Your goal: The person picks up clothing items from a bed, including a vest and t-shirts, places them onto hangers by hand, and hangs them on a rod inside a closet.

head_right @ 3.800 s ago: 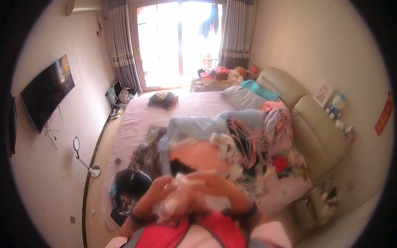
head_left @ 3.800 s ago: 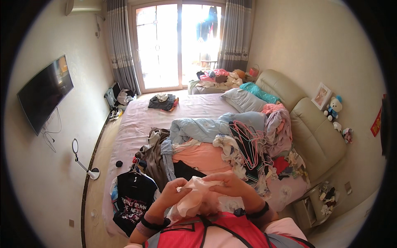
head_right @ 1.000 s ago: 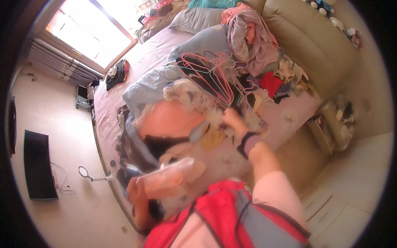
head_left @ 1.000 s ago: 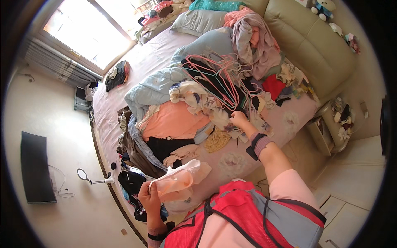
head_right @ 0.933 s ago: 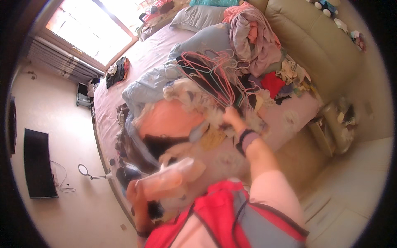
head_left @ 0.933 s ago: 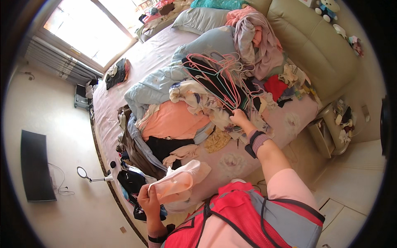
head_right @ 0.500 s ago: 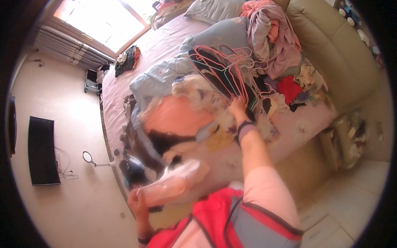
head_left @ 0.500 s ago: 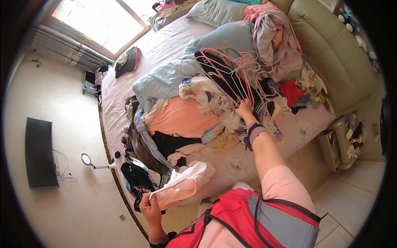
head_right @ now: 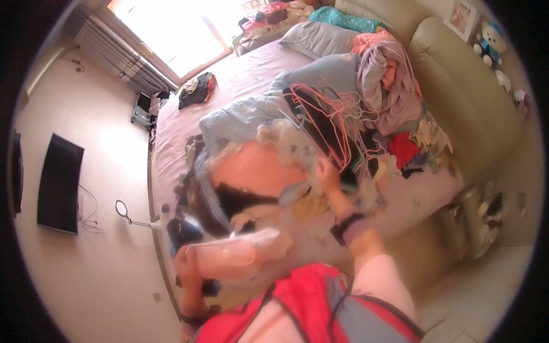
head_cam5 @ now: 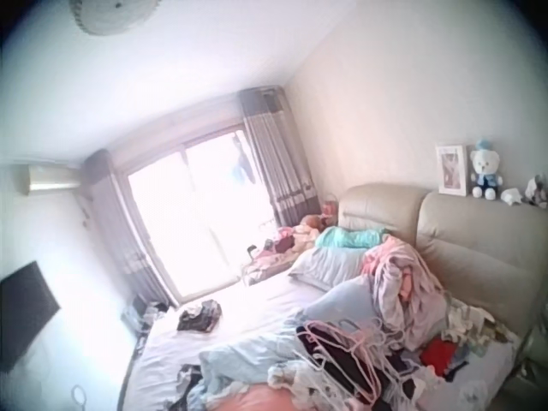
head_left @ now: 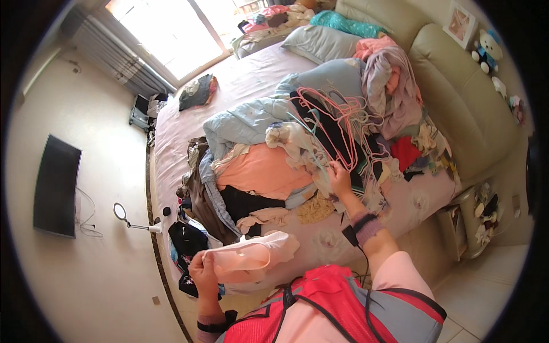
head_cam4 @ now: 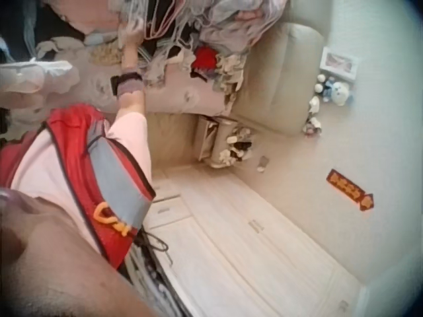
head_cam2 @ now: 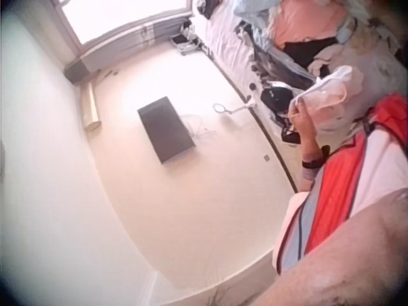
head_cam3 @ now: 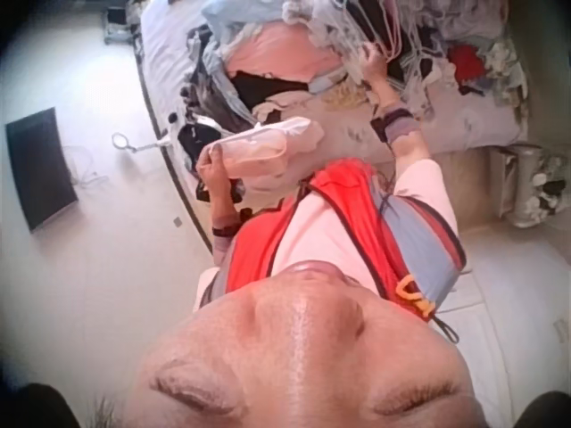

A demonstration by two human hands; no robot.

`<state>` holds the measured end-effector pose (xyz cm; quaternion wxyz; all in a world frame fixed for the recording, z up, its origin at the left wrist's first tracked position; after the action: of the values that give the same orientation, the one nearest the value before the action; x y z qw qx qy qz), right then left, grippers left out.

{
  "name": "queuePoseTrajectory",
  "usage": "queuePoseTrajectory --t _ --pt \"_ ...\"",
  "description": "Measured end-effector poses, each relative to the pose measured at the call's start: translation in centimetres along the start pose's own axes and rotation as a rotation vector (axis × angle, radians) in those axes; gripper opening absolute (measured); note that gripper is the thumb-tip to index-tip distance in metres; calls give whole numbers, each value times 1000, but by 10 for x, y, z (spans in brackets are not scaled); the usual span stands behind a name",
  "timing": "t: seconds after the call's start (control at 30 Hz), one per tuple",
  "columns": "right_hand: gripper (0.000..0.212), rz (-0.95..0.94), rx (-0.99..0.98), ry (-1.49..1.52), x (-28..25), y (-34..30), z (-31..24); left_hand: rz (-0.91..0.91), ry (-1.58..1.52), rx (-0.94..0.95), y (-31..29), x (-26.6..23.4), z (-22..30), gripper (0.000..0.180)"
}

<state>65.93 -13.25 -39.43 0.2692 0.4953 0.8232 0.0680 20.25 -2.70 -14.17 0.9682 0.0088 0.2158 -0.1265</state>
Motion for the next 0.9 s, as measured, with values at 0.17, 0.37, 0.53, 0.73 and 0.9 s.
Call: queuePoseTrajectory --t 0.17,0.37,0.53,0.73,0.9 --pt "18 -95 -240 126 -78 -14 -115 -15 -322 -65 29 -9 18 19" --pt "13 -301 59 497 -108 -38 -185 -137 -744 -17 49 -28 35 25" --pt "12 -393 8 455 -119 -61 -244 -145 -715 5 42 -62 44 27" --pt "11 -443 -131 338 -124 -77 -283 -30 -545 150 42 -96 35 22" --pt "9 -452 -201 219 -106 -89 -320 136 -2 612 27 -113 60 20"
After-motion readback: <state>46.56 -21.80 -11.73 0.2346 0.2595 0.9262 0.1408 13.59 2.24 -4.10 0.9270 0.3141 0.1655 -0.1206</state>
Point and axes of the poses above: each hand's wrist, its own y-axis towards the middle knuckle, its own x-axis out of the palm, z = x × y, the point moved 6 cm from there along y, towards the middle knuckle, and after that the axes turned 5 degrees about -x, right-handed, at the moved point
